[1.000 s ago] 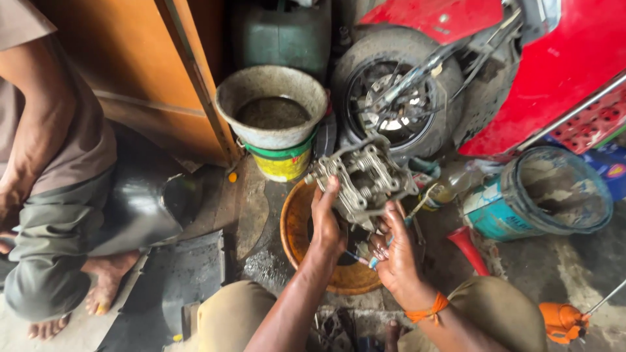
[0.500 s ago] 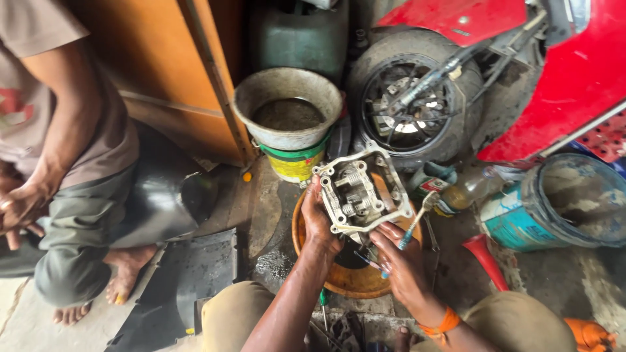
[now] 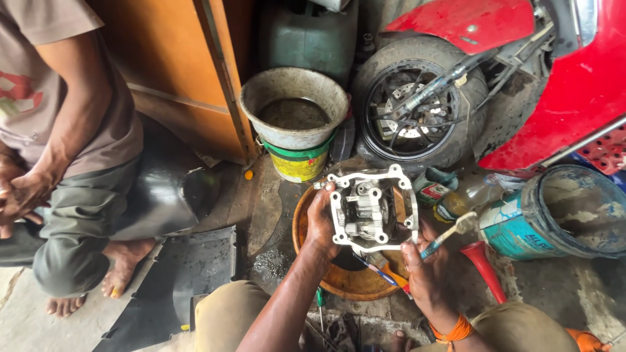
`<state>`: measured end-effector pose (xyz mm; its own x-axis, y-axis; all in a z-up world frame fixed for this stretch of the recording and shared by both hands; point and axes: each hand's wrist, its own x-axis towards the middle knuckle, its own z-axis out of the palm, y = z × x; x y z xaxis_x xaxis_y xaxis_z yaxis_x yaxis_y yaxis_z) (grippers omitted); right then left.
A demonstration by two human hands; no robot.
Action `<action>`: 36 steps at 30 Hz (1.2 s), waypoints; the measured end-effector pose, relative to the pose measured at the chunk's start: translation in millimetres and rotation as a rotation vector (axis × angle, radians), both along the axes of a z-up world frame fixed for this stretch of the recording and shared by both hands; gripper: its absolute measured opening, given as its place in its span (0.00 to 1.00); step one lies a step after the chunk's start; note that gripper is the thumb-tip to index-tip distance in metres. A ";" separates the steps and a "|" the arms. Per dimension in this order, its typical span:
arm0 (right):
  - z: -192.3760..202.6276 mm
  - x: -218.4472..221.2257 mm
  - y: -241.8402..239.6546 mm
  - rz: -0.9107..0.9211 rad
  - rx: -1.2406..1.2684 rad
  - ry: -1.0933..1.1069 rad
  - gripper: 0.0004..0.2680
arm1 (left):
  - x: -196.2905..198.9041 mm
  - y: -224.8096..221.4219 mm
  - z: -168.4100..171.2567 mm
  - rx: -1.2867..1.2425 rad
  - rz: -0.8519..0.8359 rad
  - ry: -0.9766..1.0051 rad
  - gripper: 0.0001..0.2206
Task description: Cleaning a motorcycle engine component with a brush and cleaning fluid.
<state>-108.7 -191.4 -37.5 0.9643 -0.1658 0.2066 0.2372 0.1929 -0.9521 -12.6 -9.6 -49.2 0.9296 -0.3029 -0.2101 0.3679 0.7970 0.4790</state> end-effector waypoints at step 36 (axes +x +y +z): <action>-72.8 40.1 -83.3 -0.062 0.386 0.298 0.14 | 0.1 -2.6 -1.6 -0.029 0.037 0.154 0.28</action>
<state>-68.6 -274.7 -110.3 0.9579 -0.2351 -0.1646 -0.0124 0.5390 -0.8422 -12.5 -12.2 -50.8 0.8979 -0.2770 -0.3423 0.4051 0.8242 0.3957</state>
